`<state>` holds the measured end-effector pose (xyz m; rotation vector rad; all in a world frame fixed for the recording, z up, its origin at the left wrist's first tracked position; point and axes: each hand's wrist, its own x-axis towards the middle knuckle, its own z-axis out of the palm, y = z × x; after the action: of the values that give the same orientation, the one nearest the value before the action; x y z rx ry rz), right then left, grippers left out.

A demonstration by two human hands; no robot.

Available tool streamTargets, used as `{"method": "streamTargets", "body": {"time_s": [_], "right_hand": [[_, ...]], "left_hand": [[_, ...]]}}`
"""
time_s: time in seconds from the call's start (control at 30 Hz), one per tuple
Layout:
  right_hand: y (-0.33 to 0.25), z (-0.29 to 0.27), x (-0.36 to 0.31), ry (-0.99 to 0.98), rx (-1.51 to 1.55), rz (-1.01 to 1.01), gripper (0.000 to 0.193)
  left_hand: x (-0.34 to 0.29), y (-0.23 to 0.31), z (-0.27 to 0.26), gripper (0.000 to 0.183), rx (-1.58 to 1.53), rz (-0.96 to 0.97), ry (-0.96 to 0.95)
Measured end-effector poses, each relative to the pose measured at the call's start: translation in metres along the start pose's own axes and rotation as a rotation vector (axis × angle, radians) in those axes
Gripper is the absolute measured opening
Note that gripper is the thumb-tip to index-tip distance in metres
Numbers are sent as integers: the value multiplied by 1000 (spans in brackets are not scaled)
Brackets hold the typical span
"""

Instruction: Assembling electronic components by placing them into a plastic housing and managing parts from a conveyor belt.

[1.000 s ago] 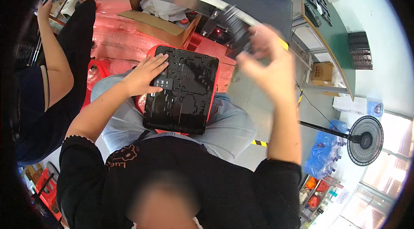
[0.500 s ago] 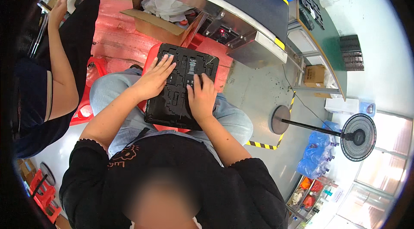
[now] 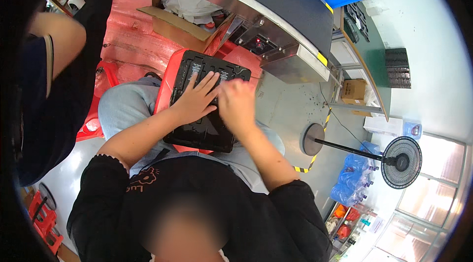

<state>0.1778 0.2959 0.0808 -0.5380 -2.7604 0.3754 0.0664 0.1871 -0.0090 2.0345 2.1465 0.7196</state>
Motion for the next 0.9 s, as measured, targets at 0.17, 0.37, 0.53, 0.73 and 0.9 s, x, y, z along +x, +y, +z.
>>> {"method": "streamTargets", "body": {"time_s": [0.17,0.37,0.53,0.73,0.9], "right_hand": [[32,-100,98,330,28,-156,14],[146,-138,232,372,-159,-180,41],[228,-145,287,-320,-163,186,71],[196,-181,253,-159,-442,251,48],[133,-176,172,428,-48,273,24]], "left_hand": [[36,-2,-12,69,122,4,-174],[38,-19,6,55,237,208,-220],[43,-4,-32,51,15,210,-135],[165,-8,-166,47,-51,199,650],[283,-60,-182,93,282,-466,702]]}}
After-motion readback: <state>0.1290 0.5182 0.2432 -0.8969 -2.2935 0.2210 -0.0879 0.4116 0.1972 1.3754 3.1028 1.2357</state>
